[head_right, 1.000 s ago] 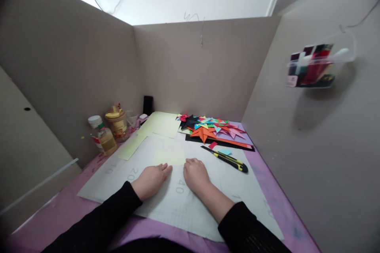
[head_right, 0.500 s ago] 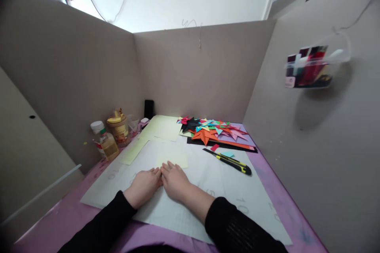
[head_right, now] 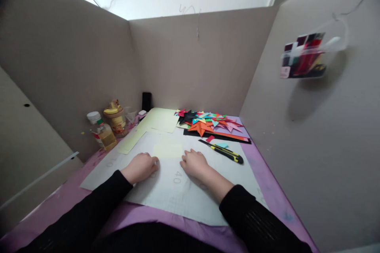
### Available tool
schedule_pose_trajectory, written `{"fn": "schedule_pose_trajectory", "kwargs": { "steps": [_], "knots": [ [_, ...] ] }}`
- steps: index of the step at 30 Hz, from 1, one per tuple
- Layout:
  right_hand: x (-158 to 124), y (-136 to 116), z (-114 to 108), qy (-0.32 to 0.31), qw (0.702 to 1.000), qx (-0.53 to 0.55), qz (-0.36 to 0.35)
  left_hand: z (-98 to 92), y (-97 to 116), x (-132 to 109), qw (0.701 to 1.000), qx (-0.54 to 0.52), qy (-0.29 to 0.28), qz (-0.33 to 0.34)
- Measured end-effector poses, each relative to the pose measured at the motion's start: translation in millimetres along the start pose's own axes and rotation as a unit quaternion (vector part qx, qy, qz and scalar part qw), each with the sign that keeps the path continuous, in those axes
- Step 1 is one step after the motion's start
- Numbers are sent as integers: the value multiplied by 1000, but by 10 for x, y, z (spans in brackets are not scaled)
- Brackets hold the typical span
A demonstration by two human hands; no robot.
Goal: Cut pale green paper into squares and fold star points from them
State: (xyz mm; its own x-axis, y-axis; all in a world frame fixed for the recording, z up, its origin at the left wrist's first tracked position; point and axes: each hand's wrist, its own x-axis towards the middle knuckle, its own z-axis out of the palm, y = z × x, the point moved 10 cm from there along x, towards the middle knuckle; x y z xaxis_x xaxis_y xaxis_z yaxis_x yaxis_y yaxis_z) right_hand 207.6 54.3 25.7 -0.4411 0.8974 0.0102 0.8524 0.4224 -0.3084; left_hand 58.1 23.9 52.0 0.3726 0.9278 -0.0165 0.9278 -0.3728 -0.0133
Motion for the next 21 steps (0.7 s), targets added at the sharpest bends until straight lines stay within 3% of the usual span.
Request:
{"fn": "schedule_pose_trajectory", "kwargs": {
  "steps": [2, 4, 6, 8, 11, 14, 16, 18, 21],
  "knots": [
    [145, 145, -46, 20, 994, 102, 28, -51, -119, 148, 999, -35, 22, -14],
    [281, 320, -78, 79, 967, 233, 68, -55, -202, 304, 995, -86, 49, -9],
    [350, 519, -35, 143, 907, 377, 119, -9, -268, 432, 988, -131, 84, -1],
    [366, 661, 102, 165, 828, 511, 163, 66, -328, 504, 982, -147, 120, -1],
    [355, 704, 273, 136, 724, 648, 194, 182, -363, 528, 978, -148, 147, 0],
    [333, 664, 299, 101, 665, 714, 195, 234, -358, 520, 979, -148, 142, 8],
    [329, 617, 286, 86, 648, 734, 185, 228, -358, 515, 979, -148, 140, 10],
    [333, 574, 272, 83, 654, 733, 171, 216, -367, 513, 979, -150, 140, 7],
    [368, 503, 267, 89, 708, 686, 142, 219, -386, 514, 977, -156, 144, 0]
  ]
}}
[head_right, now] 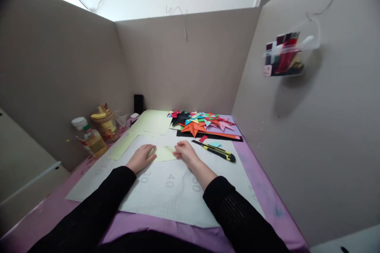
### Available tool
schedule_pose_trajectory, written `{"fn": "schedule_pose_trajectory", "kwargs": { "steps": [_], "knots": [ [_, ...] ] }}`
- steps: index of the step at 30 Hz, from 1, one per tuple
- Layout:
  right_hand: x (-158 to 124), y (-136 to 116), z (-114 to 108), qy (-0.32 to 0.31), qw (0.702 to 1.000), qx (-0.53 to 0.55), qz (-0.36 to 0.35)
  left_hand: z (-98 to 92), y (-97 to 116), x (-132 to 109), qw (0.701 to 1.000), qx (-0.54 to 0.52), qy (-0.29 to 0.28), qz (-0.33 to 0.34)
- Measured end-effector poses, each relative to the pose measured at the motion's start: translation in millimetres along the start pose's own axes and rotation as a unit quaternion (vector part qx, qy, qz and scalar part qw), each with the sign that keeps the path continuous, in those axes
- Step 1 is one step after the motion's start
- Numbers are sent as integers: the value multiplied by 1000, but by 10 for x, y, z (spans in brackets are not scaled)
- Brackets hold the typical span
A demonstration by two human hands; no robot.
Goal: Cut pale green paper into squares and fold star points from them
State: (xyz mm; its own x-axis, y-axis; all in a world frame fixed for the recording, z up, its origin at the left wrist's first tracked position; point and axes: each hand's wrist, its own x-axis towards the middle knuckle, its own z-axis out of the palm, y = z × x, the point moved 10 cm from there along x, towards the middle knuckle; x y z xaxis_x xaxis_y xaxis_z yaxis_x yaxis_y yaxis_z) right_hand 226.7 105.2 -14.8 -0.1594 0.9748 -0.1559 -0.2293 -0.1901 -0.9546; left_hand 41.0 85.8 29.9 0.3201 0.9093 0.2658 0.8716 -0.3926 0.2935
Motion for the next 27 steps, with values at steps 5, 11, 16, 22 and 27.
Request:
{"fn": "schedule_pose_trajectory", "kwargs": {
  "steps": [5, 11, 16, 22, 27],
  "knots": [
    [51, -74, 150, -9, 964, -246, -101, 1, -69, 0, 998, -64, 24, -10],
    [-37, -332, 111, 10, 947, -258, -193, -136, -567, -53, 918, -336, 144, -154],
    [-155, -458, 111, -24, 952, -202, -228, -68, -529, -33, 882, -437, 101, -148],
    [-167, -499, 176, -75, 930, -244, -265, -42, -316, -37, 911, -396, 39, -110],
    [-300, -630, 249, 2, 791, -486, -371, -88, -367, -62, 900, -402, 96, -136]
  ]
}}
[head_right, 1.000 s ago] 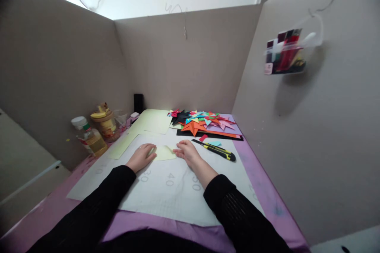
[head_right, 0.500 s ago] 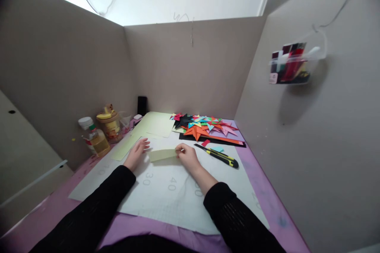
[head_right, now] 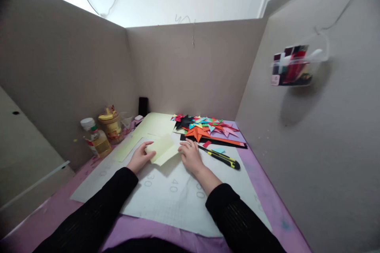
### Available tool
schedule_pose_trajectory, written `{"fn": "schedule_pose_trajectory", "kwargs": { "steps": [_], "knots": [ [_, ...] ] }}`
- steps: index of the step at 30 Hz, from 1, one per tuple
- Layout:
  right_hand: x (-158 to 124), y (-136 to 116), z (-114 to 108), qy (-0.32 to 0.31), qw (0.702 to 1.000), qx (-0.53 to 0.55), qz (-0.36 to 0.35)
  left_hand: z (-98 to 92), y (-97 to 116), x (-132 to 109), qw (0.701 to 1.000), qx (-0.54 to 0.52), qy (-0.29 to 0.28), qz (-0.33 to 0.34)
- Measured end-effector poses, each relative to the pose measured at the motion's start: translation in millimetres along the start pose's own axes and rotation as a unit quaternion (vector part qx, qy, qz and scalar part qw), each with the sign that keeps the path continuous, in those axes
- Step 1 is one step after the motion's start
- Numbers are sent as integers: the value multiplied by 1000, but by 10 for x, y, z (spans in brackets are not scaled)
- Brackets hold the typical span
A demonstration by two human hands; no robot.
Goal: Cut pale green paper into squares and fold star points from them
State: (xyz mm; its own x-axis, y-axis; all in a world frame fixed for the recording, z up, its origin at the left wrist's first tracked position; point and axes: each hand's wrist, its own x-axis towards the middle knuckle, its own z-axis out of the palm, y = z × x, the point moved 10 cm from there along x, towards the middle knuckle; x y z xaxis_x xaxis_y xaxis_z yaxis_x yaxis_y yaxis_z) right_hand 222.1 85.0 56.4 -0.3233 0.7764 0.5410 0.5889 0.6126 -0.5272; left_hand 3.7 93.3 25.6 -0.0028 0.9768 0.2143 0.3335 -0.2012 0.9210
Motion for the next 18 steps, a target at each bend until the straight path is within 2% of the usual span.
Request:
{"fn": "schedule_pose_trajectory", "kwargs": {
  "steps": [3, 7, 10, 13, 15, 18],
  "knots": [
    [-30, -284, 133, -17, 990, -120, -74, -58, 24, -2, 998, 29, 54, 13],
    [-83, -625, 459, -75, 972, -157, -156, -30, 74, -12, 995, 72, 59, 34],
    [-126, -675, 621, -120, 965, -148, -179, -100, 146, -52, 982, 157, 87, 51],
    [-180, -570, 675, -173, 965, -112, -159, -129, 392, -159, 934, 312, 121, 124],
    [-223, -487, 669, -206, 964, -92, -138, 26, 567, -260, 896, 389, 83, 197],
    [-266, -387, 638, -236, 963, -66, -115, 409, 662, -454, 856, 429, -63, 280]
  ]
}}
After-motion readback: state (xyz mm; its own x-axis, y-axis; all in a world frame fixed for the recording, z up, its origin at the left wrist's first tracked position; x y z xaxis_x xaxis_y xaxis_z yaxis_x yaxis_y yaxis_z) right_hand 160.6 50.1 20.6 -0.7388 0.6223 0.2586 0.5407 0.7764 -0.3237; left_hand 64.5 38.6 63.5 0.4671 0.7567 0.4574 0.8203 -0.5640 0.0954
